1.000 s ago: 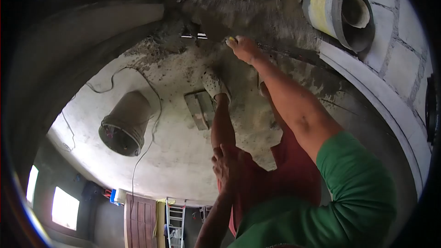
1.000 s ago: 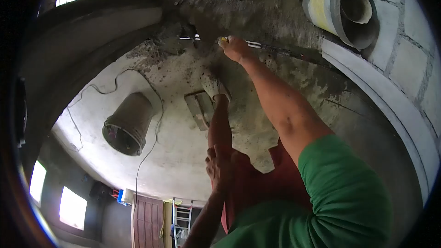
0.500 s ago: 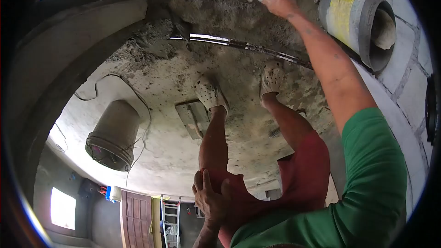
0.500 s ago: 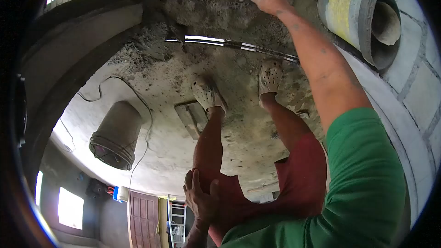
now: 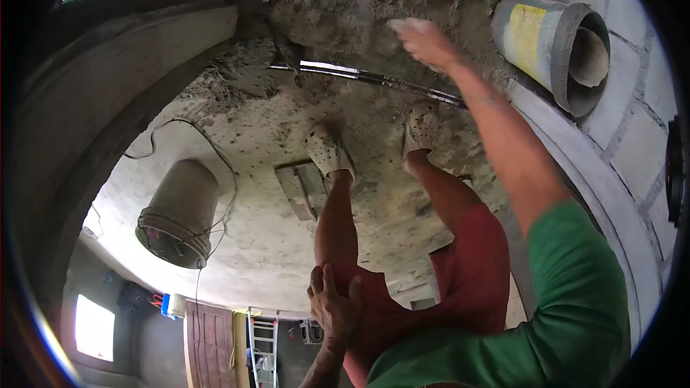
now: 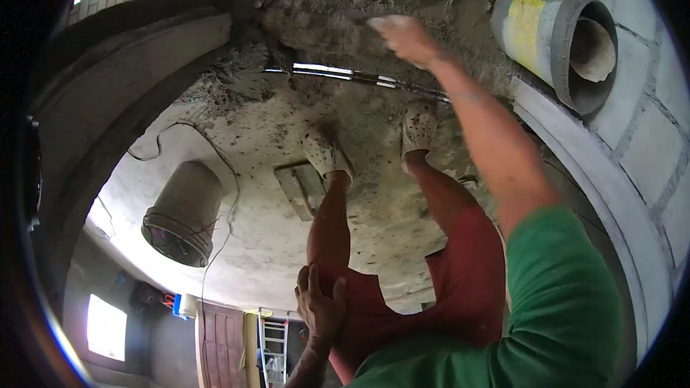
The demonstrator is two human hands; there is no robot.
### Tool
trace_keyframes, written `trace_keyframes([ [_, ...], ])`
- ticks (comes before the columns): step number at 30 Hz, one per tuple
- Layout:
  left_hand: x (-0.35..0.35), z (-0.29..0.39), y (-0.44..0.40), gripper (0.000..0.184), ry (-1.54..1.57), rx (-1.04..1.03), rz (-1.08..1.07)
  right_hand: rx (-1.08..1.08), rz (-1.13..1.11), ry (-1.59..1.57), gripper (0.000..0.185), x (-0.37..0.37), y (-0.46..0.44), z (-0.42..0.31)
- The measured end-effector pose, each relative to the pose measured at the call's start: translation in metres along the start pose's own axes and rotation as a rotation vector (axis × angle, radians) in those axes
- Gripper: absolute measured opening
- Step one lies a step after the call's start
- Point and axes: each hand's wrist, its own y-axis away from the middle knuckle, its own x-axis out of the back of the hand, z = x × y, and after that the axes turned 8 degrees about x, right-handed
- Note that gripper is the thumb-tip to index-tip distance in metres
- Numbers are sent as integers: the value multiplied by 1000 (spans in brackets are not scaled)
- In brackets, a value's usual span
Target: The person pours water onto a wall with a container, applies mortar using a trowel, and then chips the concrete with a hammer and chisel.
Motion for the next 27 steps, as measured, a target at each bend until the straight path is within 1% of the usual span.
trace_keyframes([
  [1, 0, 2, -1, 70, -11, 9, -7, 122, -37, 118, 56, -22, -28, 4],
  [3, -1, 7, -3, 70, -31, 8, 2, 285, 51, 401, 61, -67, -75, -15],
  [5, -1, 11, -4, 69, -54, 5, 6, 218, 28, 466, 69, -93, -118, -27],
  [6, 0, 14, -4, 69, -55, 1, 14, 214, 28, 459, 69, -92, -138, -17],
  [8, -2, 15, -8, 69, -67, 3, 11, 277, 40, 553, 65, -93, -165, 9],
  [9, -3, 14, -7, 69, -62, -7, 27, 136, -30, 443, 62, -75, -143, -4],
  [10, -3, 15, -7, 69, -50, -27, 46, 133, -33, 445, 62, -60, -119, -8],
  [11, -2, 16, -7, 69, -44, -28, 41, 164, -91, 514, 63, -45, -95, -11],
  [13, -1, 22, -5, 69, -39, -34, 50, 198, -150, 596, 64, -20, -80, 2],
  [15, 2, 23, -4, 69, -22, -17, 26, 111, -57, 729, 62, -9, -83, 53],
  [17, 2, 23, -2, 68, -4, 5, 3, 180, 54, 651, 66, 27, -70, 85],
  [19, 0, 22, -3, 68, -26, 4, 22, 98, 54, 842, 65, 81, -49, 77],
  [21, 2, 25, -4, 68, -28, 14, 7, -62, -4, 1049, 66, 124, -33, 66],
  [22, 3, 25, -5, 68, -38, 23, 0, -73, -9, 1057, 66, 135, -23, 71],
  [24, 3, 26, -6, 68, -33, 22, -18, 1, 229, 964, 70, 145, -11, 75],
  [25, 4, 27, -6, 68, -36, 22, -27, 54, 268, 909, 70, 147, -6, 79],
  [26, 6, 29, -6, 68, -40, 17, -30, 48, 273, 910, 70, 136, 1, 70],
  [27, 9, 33, -7, 68, -48, 24, -36, 84, 218, 809, 69, 119, 6, 59],
])
